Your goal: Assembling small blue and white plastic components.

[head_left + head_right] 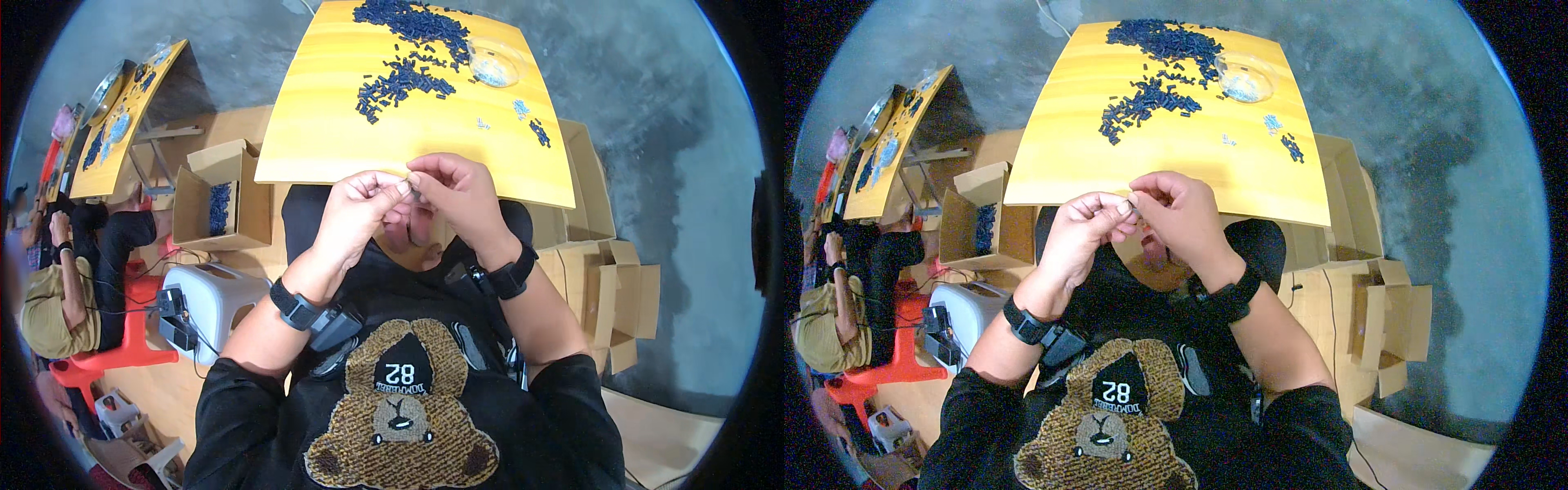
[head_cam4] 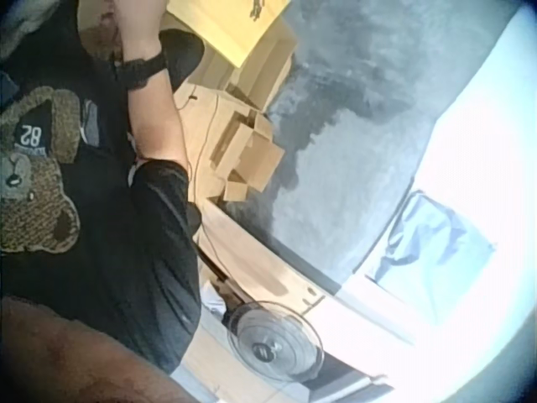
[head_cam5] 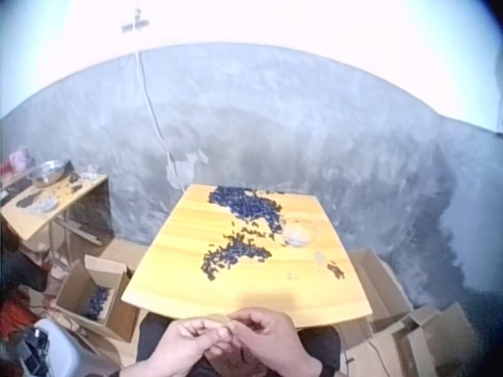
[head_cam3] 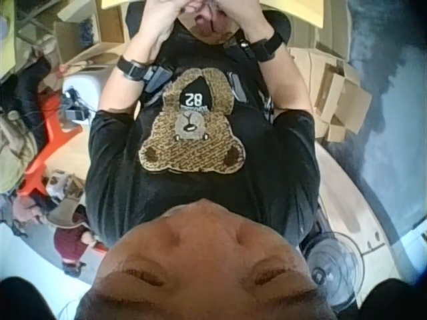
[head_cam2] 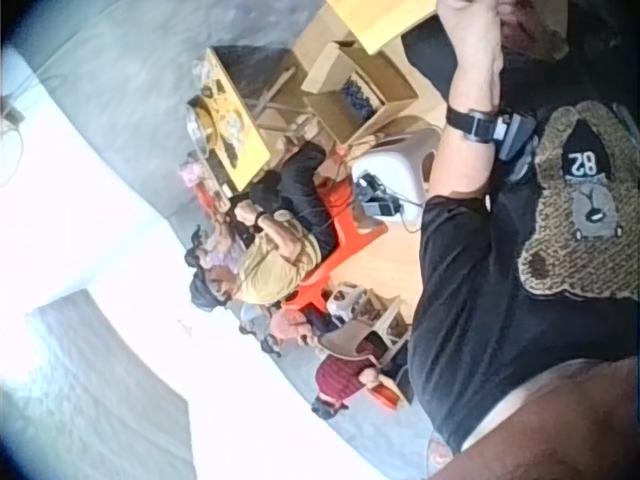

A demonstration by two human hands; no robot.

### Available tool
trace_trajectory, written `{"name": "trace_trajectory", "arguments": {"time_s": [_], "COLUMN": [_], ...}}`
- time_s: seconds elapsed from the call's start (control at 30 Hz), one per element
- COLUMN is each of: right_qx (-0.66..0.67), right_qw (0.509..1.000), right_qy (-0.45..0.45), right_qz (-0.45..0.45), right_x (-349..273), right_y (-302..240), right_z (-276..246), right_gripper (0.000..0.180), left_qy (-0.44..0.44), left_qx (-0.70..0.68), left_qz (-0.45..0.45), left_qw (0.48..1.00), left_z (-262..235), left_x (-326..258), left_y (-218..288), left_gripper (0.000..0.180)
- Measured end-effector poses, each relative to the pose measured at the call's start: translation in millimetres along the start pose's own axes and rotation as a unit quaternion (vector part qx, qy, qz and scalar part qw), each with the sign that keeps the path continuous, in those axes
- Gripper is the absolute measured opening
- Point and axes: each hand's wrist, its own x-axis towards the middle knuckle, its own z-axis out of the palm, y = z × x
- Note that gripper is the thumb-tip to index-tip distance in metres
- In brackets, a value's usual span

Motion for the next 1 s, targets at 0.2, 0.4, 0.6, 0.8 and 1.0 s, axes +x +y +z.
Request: {"name": "trace_trajectory", "arguments": {"time_s": [0.2, 0.4, 0.6, 0.8, 1.0], "right_qx": [-0.092, -0.177, -0.281, -0.398, -0.415], "right_qw": [0.990, 0.968, 0.924, 0.863, 0.850], "right_qy": [0.040, 0.062, 0.053, 0.107, 0.103], "right_qz": [-0.104, -0.166, -0.252, -0.292, -0.308], "right_x": [-2, -9, -8, -6, -5], "right_y": [8, 0, 2, 1, 6], "right_z": [-6, 1, 5, 7, 5], "right_gripper": [0.014, 0.019, 0.035, 0.035, 0.031], "left_qy": [-0.018, -0.016, -0.032, -0.001, 0.034], "left_qx": [-0.013, -0.099, -0.145, -0.167, -0.174], "left_qz": [-0.023, -0.067, -0.073, -0.077, -0.105], "left_qw": [0.999, 0.993, 0.986, 0.983, 0.979], "left_z": [6, 9, 3, 12, 15], "left_x": [4, 7, 14, 14, 11], "left_y": [2, 5, 1, -3, -7], "left_gripper": [0.011, 0.012, 0.014, 0.013, 0.013]}}
